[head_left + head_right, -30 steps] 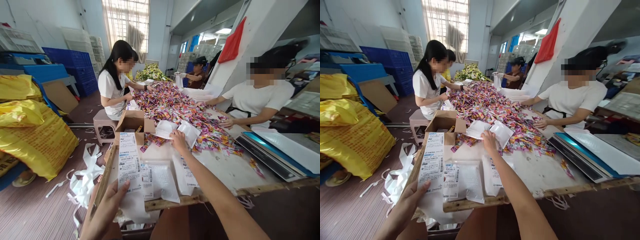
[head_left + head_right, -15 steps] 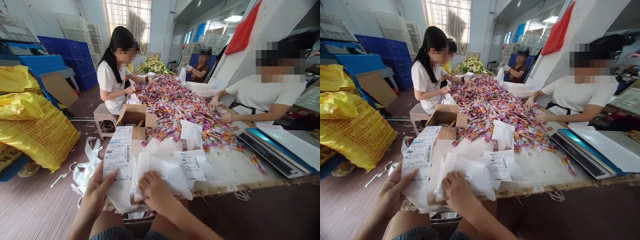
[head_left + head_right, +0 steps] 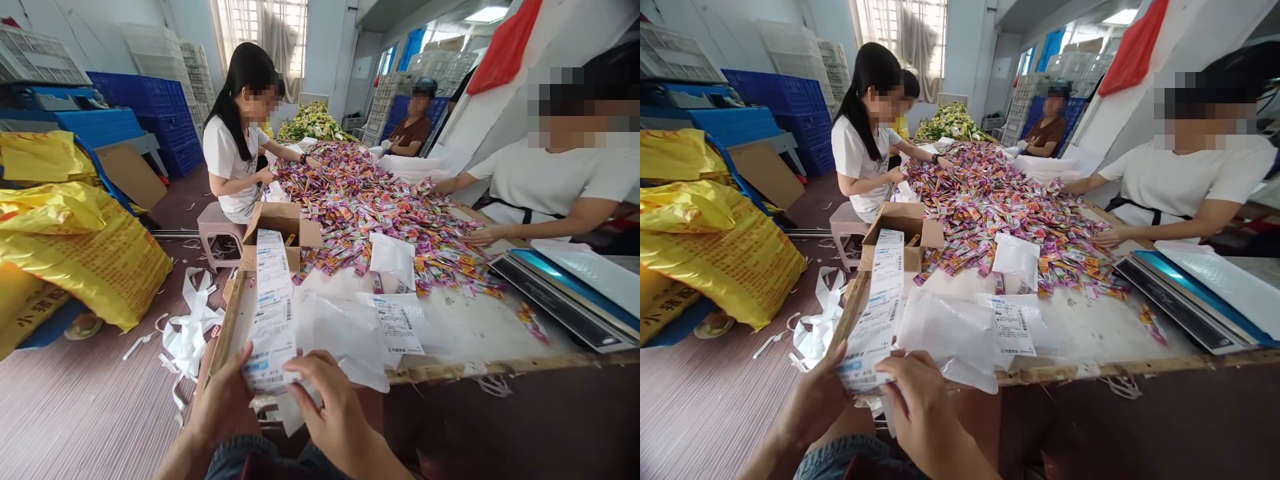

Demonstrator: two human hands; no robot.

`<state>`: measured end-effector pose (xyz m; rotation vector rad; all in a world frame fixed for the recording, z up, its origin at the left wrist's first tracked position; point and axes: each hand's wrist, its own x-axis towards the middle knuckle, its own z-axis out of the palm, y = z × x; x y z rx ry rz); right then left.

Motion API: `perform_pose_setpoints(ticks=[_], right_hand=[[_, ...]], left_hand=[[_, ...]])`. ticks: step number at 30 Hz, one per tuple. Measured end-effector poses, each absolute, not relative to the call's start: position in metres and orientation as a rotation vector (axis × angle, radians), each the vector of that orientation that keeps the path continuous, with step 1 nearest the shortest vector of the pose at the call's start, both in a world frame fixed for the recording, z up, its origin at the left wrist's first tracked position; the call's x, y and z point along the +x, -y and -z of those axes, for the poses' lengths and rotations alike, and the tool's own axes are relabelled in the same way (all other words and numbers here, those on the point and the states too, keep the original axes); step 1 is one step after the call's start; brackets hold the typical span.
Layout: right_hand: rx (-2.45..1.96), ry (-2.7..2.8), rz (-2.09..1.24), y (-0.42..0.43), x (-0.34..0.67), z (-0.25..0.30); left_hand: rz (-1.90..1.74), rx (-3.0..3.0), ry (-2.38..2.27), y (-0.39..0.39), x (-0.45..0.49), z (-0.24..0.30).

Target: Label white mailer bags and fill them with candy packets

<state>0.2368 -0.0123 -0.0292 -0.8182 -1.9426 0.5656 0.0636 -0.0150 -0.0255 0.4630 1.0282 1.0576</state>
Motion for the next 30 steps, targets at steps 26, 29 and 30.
perform_pose_setpoints(ticks=[26, 29, 30], right_hand=[[-1.062, 1.922, -0.787, 0.016, 0.235, 0.042], [-0.967, 1.939, -0.687, 0.02, 0.24, 0.022], [-0.926, 1.924, -0.676, 0.019, 0.245, 0.011]], left_hand=[[-1.225, 0.267, -1.172, 0.014, 0.089, 0.003], [-1.199, 0.266, -1.14, 0.013, 0.087, 0.011], [-1.202, 0.269, -1.13, 0.011, 0.083, 0.015]])
